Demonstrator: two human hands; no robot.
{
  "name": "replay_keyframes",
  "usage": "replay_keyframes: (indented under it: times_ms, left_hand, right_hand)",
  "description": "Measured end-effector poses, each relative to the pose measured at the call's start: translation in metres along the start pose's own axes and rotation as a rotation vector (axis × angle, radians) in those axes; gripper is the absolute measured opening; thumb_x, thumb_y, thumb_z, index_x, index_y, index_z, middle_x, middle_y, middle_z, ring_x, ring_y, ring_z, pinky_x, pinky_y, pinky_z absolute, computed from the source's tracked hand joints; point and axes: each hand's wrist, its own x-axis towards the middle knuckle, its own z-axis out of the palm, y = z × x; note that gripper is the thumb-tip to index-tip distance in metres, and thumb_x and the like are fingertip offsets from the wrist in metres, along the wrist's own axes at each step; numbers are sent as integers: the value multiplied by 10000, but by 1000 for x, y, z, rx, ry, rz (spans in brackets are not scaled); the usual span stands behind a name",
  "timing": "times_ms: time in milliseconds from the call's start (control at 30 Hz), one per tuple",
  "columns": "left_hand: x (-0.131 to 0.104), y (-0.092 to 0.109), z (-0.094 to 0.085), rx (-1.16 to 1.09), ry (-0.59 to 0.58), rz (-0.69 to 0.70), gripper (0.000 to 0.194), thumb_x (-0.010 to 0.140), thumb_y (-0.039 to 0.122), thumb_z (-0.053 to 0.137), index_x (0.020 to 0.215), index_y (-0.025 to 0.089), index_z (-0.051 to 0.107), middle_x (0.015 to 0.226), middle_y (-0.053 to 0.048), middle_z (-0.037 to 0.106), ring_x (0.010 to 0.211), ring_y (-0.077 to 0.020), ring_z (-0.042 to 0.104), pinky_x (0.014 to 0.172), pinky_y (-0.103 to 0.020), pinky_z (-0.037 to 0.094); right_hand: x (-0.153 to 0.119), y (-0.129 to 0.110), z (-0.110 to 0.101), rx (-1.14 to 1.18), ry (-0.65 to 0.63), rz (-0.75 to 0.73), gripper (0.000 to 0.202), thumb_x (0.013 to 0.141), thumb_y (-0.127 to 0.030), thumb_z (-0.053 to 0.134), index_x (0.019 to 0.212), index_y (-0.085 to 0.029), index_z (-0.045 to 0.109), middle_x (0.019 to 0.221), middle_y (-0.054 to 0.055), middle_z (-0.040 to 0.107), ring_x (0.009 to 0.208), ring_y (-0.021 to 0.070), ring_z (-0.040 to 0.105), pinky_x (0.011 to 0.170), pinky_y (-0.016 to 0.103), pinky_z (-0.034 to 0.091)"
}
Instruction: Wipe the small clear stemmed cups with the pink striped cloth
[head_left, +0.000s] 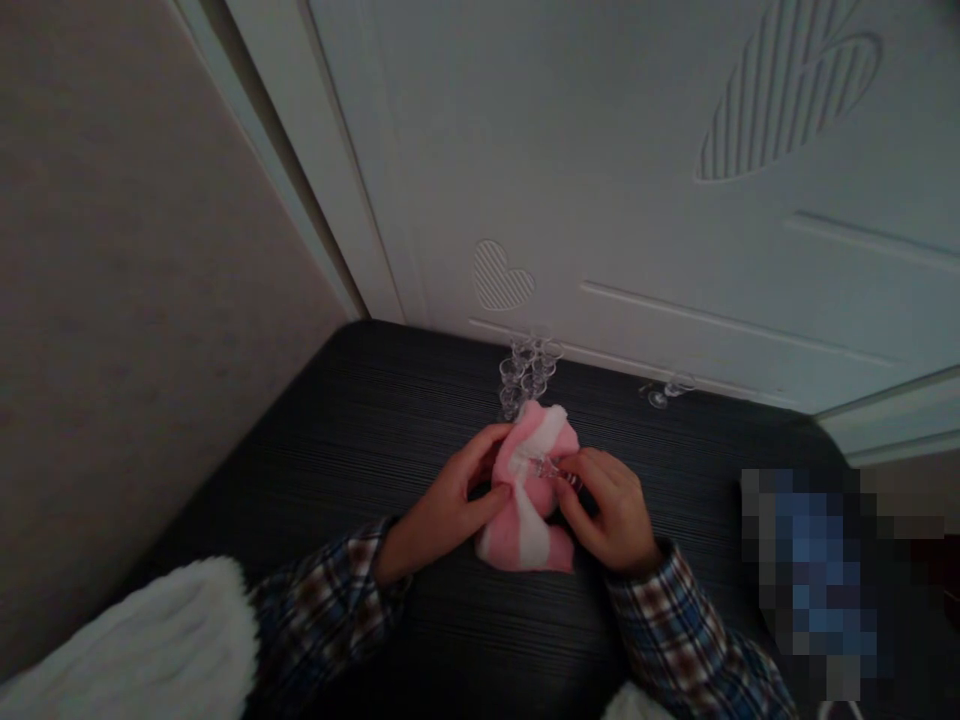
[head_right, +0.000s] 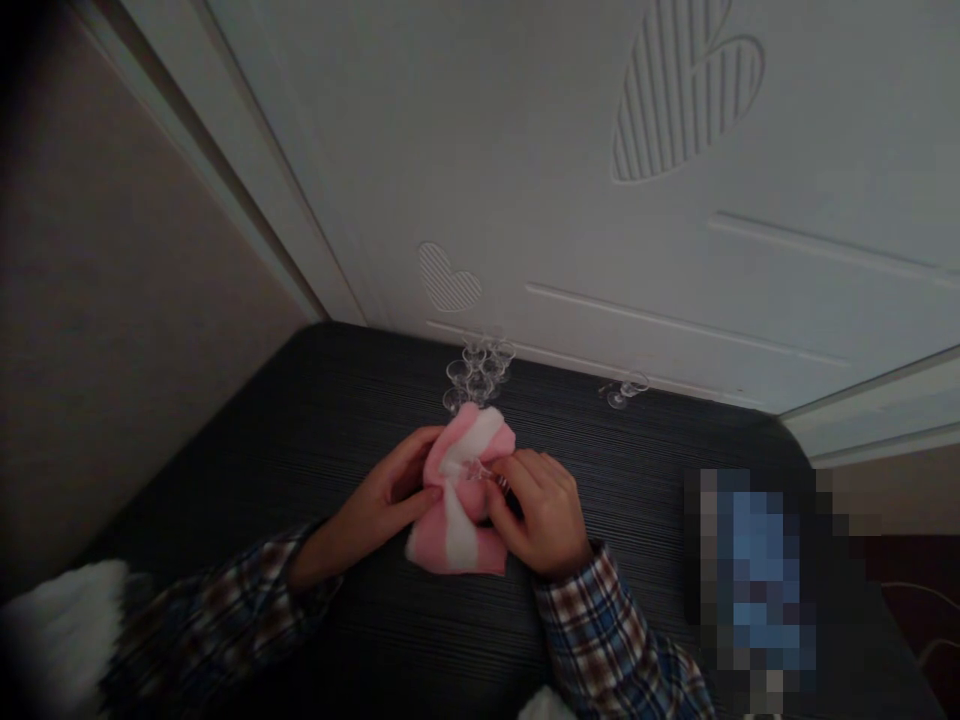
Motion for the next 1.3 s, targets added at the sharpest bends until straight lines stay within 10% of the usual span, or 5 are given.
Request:
replay_keyframes:
  times_ms: [1300]
  left_hand:
    - [7,-4,-2,-72,18,-44,377,743,207,611,1100,195,491,1111,-60,562,1024,-197,529,877,-315,415]
  right_hand:
    - [0,-1,0,25,1,105,170,824,-282,515,964,-186,526,749,13,573,656,141,521,642,283,410]
